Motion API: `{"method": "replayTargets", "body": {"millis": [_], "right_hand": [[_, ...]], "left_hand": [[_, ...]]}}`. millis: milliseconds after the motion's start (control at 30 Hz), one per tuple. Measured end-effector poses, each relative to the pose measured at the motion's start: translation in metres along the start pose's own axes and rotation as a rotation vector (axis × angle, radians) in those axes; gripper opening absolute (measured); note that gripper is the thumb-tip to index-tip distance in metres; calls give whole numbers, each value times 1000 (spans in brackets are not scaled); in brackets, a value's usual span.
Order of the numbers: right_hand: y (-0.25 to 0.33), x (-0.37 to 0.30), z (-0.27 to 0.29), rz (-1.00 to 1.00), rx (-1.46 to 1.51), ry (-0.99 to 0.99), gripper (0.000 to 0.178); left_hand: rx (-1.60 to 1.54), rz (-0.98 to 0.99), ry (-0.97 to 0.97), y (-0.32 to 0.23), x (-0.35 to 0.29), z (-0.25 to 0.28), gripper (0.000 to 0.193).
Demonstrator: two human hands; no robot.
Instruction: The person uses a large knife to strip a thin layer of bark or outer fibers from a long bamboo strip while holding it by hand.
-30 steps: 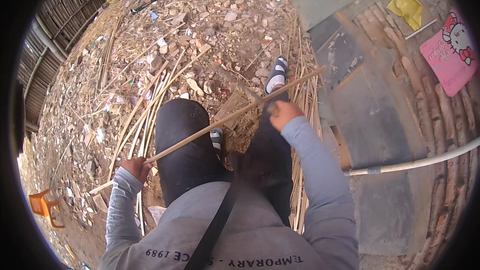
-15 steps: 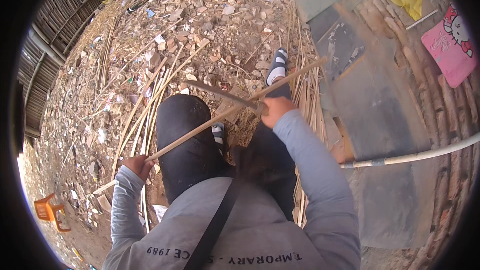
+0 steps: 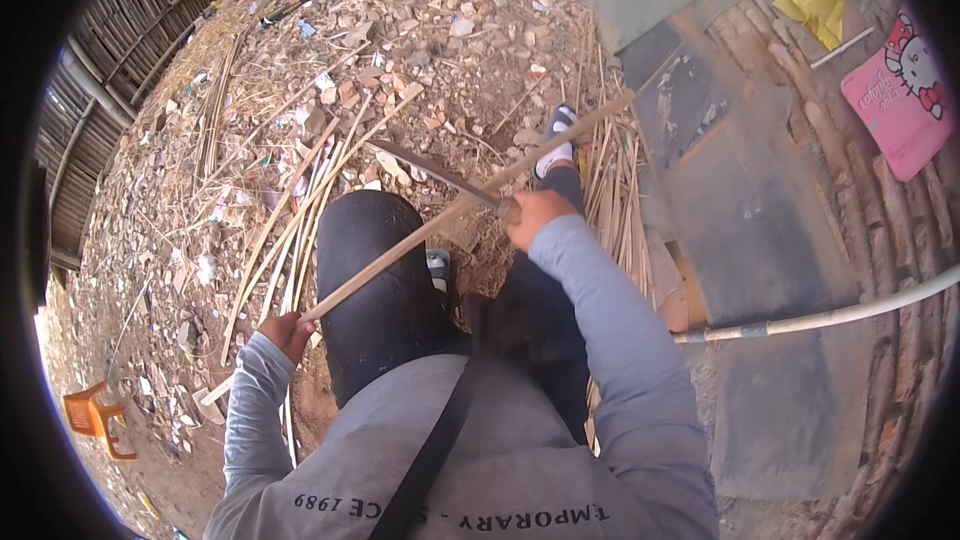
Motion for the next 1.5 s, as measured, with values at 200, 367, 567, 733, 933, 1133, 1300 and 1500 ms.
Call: {"method": "replayTargets", "body": {"millis": [200, 367, 567, 733, 933, 1133, 1300, 1500], "right_hand": [[-21, 6, -5, -37, -19, 5, 29], [-17, 6, 17, -42, -76, -90, 32], [-21, 1, 8, -62, -105, 34, 29], [-9, 2, 17, -83, -73, 6, 28], [-49, 1, -5, -56, 0, -102, 23], [-6, -3, 7, 66, -114, -39, 28], [-50, 21, 2, -97, 42, -117, 23], [-17, 0, 6, -6, -81, -40, 22]], "left_hand": [[-54, -11, -7, -11, -3, 10, 39], [-14, -27, -1, 0, 1, 4, 39], [39, -22, 2, -3, -1, 4, 41], [12, 0, 17, 4, 0, 6, 39], [-55, -38, -13, -8, 3, 4, 38], [-39, -24, 5, 0, -3, 6, 38], [-39, -21, -10, -3, 6, 3, 39], [6, -3, -9, 6, -2, 0, 43]]}}
Point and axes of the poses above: each hand's wrist, its own x-axis towards the middle knuckle, its own z-axis out of the back of the hand, y = z × x, the point moved 1 cm from there along x, towards the middle knuckle, and after that the axes turned 4 degrees about -x, right-handed, at the moved point
